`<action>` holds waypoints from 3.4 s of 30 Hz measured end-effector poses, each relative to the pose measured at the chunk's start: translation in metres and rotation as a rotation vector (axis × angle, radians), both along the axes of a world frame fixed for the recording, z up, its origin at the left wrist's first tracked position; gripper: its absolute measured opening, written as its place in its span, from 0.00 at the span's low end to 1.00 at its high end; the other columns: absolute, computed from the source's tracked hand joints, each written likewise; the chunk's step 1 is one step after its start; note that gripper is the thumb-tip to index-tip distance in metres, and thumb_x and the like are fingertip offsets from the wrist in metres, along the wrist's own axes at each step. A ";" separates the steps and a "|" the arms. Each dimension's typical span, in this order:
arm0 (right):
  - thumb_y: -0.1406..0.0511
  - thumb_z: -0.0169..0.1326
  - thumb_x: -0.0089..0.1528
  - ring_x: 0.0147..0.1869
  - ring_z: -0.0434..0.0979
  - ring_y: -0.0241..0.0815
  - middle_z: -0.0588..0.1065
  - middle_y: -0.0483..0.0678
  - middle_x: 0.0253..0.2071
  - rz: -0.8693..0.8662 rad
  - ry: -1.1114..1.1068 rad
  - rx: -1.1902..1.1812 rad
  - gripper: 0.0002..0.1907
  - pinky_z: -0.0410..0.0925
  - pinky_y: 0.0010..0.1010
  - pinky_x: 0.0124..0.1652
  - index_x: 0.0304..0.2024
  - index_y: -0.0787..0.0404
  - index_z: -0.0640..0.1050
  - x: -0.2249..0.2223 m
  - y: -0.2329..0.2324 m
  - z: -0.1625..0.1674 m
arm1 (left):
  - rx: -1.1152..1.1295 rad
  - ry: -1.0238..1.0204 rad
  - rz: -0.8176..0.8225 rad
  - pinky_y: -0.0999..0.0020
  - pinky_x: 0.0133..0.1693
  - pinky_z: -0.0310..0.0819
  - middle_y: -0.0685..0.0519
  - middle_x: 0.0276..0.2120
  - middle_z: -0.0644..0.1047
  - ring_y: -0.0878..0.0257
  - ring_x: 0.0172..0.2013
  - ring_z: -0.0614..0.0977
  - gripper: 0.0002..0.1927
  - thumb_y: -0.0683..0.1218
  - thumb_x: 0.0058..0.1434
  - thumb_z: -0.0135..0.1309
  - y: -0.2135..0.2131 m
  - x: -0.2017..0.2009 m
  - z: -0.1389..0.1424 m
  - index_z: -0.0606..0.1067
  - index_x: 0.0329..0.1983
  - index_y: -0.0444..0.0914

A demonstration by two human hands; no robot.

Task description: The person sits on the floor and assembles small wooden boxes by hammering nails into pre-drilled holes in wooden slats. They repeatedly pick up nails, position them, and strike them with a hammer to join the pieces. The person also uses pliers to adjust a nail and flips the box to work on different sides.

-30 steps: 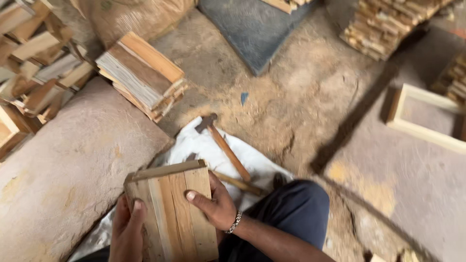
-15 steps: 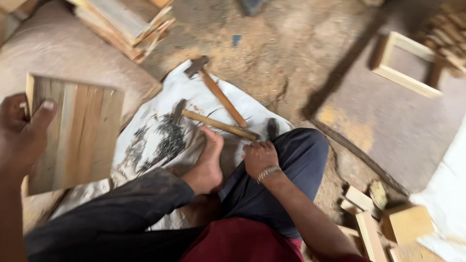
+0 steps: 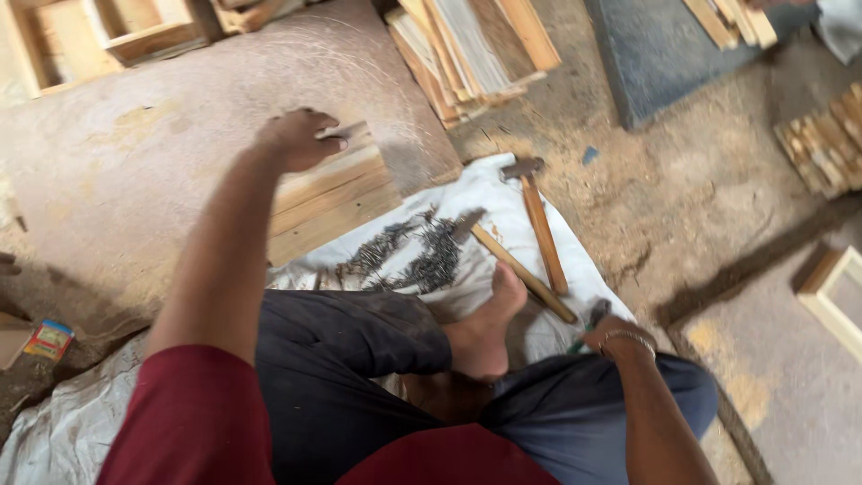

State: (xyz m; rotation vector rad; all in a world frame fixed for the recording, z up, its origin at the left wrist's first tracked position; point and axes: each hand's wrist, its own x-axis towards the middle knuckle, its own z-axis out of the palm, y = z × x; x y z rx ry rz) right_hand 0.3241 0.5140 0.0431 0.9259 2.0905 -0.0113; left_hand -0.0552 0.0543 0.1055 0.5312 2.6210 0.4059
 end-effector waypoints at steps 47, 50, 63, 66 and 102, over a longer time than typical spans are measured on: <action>0.71 0.55 0.60 0.63 0.66 0.65 0.63 0.65 0.61 0.661 0.955 -0.335 0.39 0.67 0.53 0.57 0.74 0.59 0.61 -0.218 -0.212 0.012 | 0.100 0.453 0.253 0.43 0.72 0.34 0.39 0.68 0.62 0.45 0.73 0.55 0.29 0.61 0.74 0.31 -0.003 0.052 -0.101 0.64 0.69 0.41; 0.74 0.60 0.54 0.68 0.60 0.68 0.59 0.65 0.63 0.773 0.975 -0.282 0.44 0.64 0.54 0.61 0.73 0.52 0.64 -0.235 -0.209 -0.013 | 0.102 0.437 0.250 0.43 0.70 0.34 0.38 0.68 0.61 0.45 0.72 0.55 0.28 0.60 0.72 0.33 -0.001 0.055 -0.100 0.63 0.69 0.40; 0.75 0.60 0.60 0.66 0.66 0.61 0.64 0.60 0.62 0.946 1.116 -0.261 0.43 0.66 0.53 0.61 0.73 0.34 0.67 -0.259 -0.183 -0.024 | 0.111 0.401 0.256 0.42 0.72 0.34 0.38 0.67 0.62 0.45 0.72 0.55 0.28 0.59 0.73 0.39 -0.002 0.059 -0.088 0.64 0.69 0.41; 0.74 0.61 0.59 0.61 0.68 0.58 0.67 0.59 0.60 1.081 1.113 -0.148 0.43 0.66 0.53 0.56 0.71 0.33 0.68 -0.265 -0.176 -0.023 | 0.113 0.414 0.256 0.41 0.72 0.34 0.39 0.67 0.62 0.45 0.73 0.55 0.27 0.59 0.74 0.39 -0.003 0.061 -0.090 0.64 0.69 0.41; 0.36 0.54 0.54 0.31 0.75 0.39 0.74 0.51 0.38 1.420 -0.412 0.296 0.56 0.70 0.30 0.28 0.80 0.33 0.49 -0.355 -0.281 0.179 | 0.031 0.464 0.260 0.37 0.71 0.30 0.37 0.62 0.68 0.43 0.71 0.61 0.24 0.56 0.76 0.29 0.009 0.044 -0.107 0.67 0.58 0.35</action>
